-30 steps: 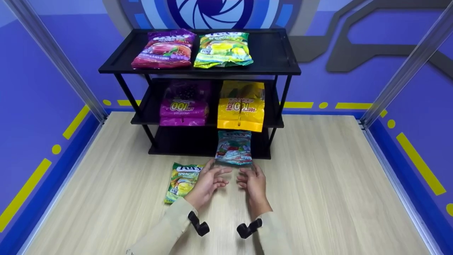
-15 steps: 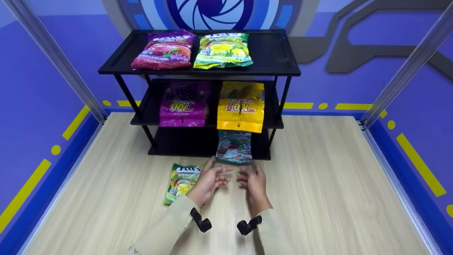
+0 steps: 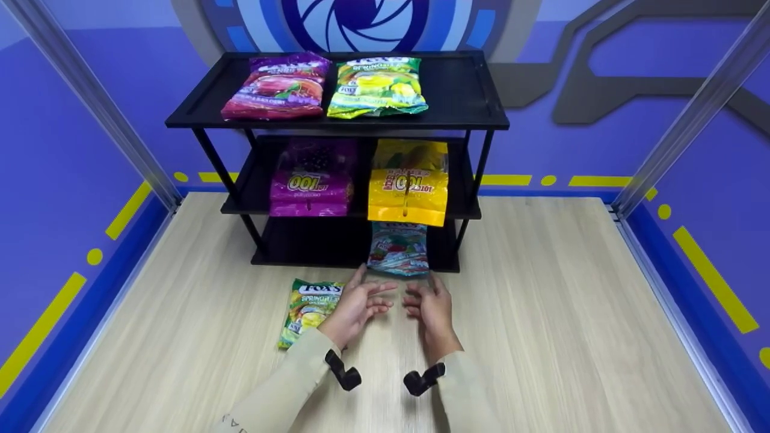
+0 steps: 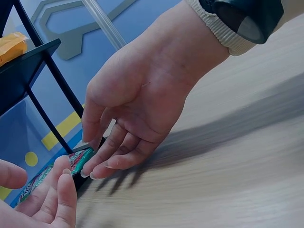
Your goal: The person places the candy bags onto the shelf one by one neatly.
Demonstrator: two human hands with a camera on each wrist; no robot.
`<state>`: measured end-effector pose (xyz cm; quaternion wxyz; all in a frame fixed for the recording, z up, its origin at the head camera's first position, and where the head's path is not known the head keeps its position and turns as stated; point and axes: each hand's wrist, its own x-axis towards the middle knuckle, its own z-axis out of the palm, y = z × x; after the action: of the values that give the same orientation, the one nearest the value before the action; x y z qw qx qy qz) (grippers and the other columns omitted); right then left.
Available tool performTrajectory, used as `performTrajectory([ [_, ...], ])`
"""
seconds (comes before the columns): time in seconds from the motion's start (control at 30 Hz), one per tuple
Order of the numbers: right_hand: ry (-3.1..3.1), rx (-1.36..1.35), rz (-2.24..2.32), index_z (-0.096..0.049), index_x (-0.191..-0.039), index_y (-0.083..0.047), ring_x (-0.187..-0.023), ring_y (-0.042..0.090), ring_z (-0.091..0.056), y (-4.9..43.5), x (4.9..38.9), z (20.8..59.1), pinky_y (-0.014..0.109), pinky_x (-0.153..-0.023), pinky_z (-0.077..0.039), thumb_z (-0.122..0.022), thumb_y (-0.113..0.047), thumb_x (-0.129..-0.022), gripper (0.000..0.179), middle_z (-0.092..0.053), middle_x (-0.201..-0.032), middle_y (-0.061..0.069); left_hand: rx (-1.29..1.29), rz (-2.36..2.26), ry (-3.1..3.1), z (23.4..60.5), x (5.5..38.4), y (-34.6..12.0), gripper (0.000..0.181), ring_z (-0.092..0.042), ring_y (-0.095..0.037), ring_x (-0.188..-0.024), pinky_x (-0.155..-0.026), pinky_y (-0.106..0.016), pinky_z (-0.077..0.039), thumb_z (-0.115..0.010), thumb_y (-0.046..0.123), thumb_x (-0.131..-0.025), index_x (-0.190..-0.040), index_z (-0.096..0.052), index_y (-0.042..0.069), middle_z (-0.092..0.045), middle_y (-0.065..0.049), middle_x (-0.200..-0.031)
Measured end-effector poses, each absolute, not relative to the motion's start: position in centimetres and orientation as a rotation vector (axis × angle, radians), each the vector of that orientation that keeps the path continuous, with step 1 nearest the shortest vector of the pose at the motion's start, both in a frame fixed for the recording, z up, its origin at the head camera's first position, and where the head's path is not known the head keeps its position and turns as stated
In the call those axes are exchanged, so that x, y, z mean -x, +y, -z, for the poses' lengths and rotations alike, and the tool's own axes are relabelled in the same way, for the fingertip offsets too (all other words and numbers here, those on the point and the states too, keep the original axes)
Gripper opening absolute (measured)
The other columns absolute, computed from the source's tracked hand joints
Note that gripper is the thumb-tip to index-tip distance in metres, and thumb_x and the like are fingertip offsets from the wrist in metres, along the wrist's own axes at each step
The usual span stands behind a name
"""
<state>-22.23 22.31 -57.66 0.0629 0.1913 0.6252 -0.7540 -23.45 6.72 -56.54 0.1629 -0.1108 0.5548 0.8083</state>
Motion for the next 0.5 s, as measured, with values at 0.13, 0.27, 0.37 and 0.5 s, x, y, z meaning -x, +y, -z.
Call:
performTrajectory([
  [0.13, 1.899, -0.553, 2.289, -0.016, -0.155, -0.011, -0.077, 0.015, -0.071, 22.42, 22.39, 57.69, 0.028, -0.061, -0.057, -0.04, -0.008, -0.1, 0.06, -0.073, -0.103, 0.005, 0.308, -2.308, 1.576, 56.45, 23.52, 6.8, 0.076, -0.064, -0.015, -0.056, -0.053, -0.023, -0.055, -0.044, 0.002, -0.094, -0.157, -0.003, 0.015, -0.071, -0.02, -0.111],
  [0.27, 1.9, -0.544, 2.303, -0.016, -0.155, -0.009, -0.075, 0.015, -0.071, 22.43, 22.53, 57.71, 0.027, -0.06, -0.057, -0.04, -0.007, -0.1, 0.06, -0.073, -0.098, 0.003, 0.313, -2.31, 1.56, 56.39, 23.56, 6.85, 0.078, -0.063, -0.014, -0.055, -0.051, -0.023, -0.054, -0.044, 0.001, -0.093, -0.157, -0.002, 0.015, -0.071, -0.021, -0.112],
  [0.37, 1.89, -0.55, 2.309, -0.015, -0.155, -0.009, -0.075, 0.015, -0.071, 22.42, 22.55, 57.67, 0.027, -0.059, -0.057, -0.04, -0.007, -0.1, 0.061, -0.073, -0.098, 0.003, 0.315, -2.308, 1.557, 56.46, 23.55, 6.86, 0.077, -0.063, -0.014, -0.055, -0.051, -0.023, -0.055, -0.043, 0.002, -0.093, -0.157, -0.001, 0.015, -0.07, -0.02, -0.113],
  [0.5, 1.887, -0.549, 2.306, -0.013, -0.156, -0.009, -0.074, 0.014, -0.071, 22.39, 22.58, 57.55, 0.027, -0.059, -0.057, -0.041, -0.007, -0.1, 0.062, -0.074, -0.097, 0.003, 0.307, -2.303, 1.562, 56.62, 23.53, 6.86, 0.076, -0.063, -0.013, -0.054, -0.052, -0.023, -0.055, -0.042, 0.003, -0.095, -0.157, 0.0, 0.015, -0.07, -0.02, -0.114],
])
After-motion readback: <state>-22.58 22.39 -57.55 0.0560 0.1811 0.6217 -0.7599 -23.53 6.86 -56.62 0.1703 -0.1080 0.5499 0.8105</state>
